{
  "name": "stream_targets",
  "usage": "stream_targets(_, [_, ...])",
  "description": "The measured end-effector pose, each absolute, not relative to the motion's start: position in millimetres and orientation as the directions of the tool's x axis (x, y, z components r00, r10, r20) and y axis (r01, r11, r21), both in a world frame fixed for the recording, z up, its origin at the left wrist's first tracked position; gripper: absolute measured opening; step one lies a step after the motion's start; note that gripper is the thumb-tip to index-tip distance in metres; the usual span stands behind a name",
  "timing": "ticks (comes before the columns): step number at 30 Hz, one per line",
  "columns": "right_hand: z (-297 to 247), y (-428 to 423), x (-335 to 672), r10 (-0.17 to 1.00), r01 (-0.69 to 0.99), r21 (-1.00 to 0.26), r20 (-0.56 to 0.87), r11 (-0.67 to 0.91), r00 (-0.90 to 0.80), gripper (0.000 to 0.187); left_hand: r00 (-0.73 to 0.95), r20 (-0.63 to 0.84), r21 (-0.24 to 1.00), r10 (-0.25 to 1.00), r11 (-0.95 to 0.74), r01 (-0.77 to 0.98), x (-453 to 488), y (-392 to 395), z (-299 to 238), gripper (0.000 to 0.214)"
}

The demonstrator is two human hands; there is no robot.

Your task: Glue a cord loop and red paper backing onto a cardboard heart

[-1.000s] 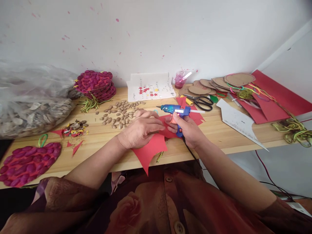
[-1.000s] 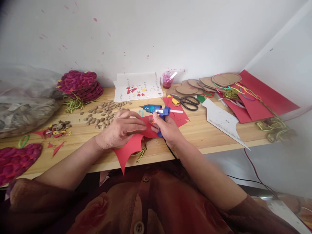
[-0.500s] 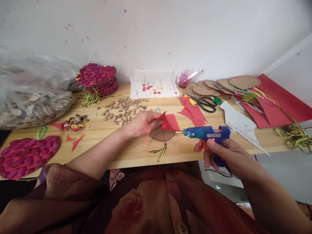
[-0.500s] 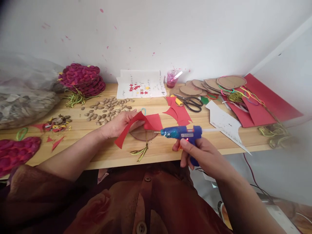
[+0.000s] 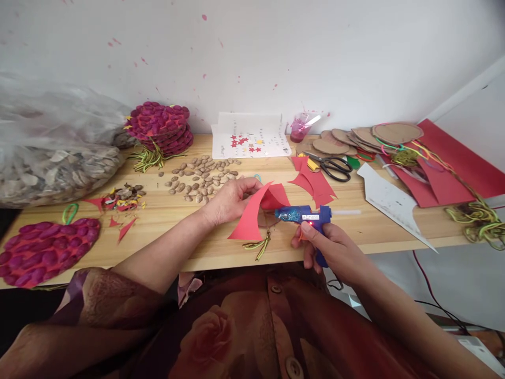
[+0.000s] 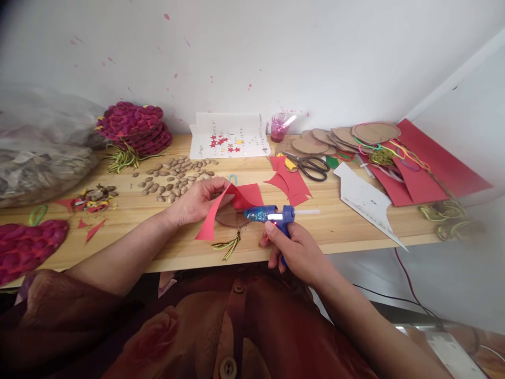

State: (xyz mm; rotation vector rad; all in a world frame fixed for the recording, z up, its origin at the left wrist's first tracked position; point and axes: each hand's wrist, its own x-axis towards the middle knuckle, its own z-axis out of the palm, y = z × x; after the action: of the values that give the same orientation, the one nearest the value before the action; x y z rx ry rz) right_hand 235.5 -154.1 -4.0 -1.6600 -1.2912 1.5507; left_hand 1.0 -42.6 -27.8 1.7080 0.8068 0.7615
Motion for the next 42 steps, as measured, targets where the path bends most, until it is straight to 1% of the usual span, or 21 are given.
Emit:
stream_targets(5, [0,-155,231,0.887,0.451,-0.814,-0.451,-0.365,-0.096,0.051,0.587,0.106,0.962,0.802,-0.232,0.144,0,-44,-24,0.023])
stream_targets(10, [2,-154,228,0.905,0.528,-0.784,-0.42,-0.326,-0.065,0.05,0.589,0.131,0.937,0.797,-0.293,0.188,-2,-44,-25,0.021])
stream_targets(13, [3,-152,226,0.927,0.588,-0.769,-0.366,-0.25,-0.085,0.048,0.59,0.15,0.921,0.793,-0.329,0.208,-3,-44,-27,0.022])
stream_targets(16, [3,-152,226,0.943,0.633,-0.753,-0.317,-0.182,-0.106,0.047,0.581,0.166,0.873,0.797,-0.392,0.29,-4,-44,-27,0.021])
stream_targets(19, [4,-153,228,0.948,0.653,-0.739,-0.3,-0.164,-0.101,0.047,0.587,0.192,0.808,0.786,-0.467,0.36,-5,-44,-26,0.02])
stream_targets(22, [3,-153,231,0.954,0.679,-0.72,-0.283,-0.145,-0.095,0.047,0.6,0.215,0.764,0.771,-0.515,0.388,-5,-44,-26,0.019])
stream_targets(26, [5,-151,229,0.968,0.724,-0.686,-0.226,-0.081,-0.106,0.046,0.591,0.213,0.767,0.778,-0.508,0.392,-5,-44,-27,0.015])
stream_targets(31, [11,-149,223,0.981,0.796,-0.606,-0.16,-0.007,-0.113,0.043,0.587,0.226,0.744,0.777,-0.527,0.411,-6,-45,-28,0.013])
stream_targets(42, [12,-153,220,0.986,0.877,-0.477,-0.109,0.06,-0.126,0.046,0.589,0.213,0.723,0.78,-0.532,0.442,-5,-47,-26,0.016])
